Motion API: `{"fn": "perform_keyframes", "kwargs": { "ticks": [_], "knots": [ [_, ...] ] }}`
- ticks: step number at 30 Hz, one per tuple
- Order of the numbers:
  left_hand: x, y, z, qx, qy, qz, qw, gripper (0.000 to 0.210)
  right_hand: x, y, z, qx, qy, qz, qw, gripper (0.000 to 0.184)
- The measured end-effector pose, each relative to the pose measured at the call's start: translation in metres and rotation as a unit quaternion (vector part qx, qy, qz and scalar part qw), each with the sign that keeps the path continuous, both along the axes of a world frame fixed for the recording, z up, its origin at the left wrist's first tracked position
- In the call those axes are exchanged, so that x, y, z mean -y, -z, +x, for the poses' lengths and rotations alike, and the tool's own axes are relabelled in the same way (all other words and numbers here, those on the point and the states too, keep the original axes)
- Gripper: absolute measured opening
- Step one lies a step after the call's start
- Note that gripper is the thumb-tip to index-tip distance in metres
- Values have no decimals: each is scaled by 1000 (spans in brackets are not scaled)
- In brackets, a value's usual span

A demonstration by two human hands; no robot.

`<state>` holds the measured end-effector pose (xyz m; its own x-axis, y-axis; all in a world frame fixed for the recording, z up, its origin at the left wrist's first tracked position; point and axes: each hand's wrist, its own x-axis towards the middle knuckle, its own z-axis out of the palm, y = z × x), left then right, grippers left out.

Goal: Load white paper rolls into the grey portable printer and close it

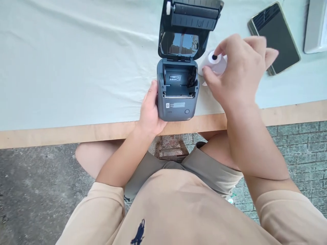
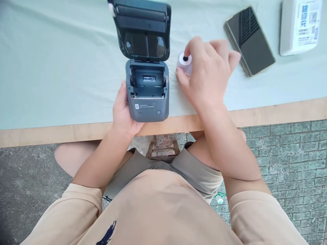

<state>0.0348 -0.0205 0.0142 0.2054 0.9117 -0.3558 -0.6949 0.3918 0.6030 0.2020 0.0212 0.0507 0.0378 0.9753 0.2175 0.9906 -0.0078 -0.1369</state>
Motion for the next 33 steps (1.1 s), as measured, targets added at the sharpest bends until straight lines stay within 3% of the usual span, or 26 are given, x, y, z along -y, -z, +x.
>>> {"fn": "perform_keyframes", "kwargs": {
  "ticks": [3, 6, 10, 13, 16, 22, 26, 29, 33],
  "knots": [
    [-1, 0, 0, 4, -8, 8, 1000, 40, 0, 2, 2, -7, -25, 46, 999, 20],
    [-1, 0, 0, 24, -12, 13, 1000, 42, 2, -8, 7, -43, -62, 102, 992, 20],
    [-1, 1, -1, 25, -1, 6, 1000, 43, 11, -33, 12, -221, -162, 249, 929, 19],
    [-1, 1, -1, 22, 2, 2, 1000, 42, 23, -44, 5, -254, -204, 198, 925, 24],
    [-1, 0, -1, 20, -5, -11, 1000, 40, 33, -42, -10, -235, -260, 184, 918, 34],
    [0, -2, -1, 14, -18, -6, 1000, 38, 38, -30, -29, -257, -238, 139, 926, 28],
    [1, 2, -1, 12, -16, -6, 1000, 35, 30, -36, -34, -141, -236, 113, 955, 47],
    [2, 5, 0, 14, -20, 10, 1000, 31, 23, -43, -41, -78, -231, 10, 970, 66],
    [2, 5, 0, 13, -21, 16, 1000, 30, 17, -45, -46, -34, -216, -67, 974, 54]
  ]
}}
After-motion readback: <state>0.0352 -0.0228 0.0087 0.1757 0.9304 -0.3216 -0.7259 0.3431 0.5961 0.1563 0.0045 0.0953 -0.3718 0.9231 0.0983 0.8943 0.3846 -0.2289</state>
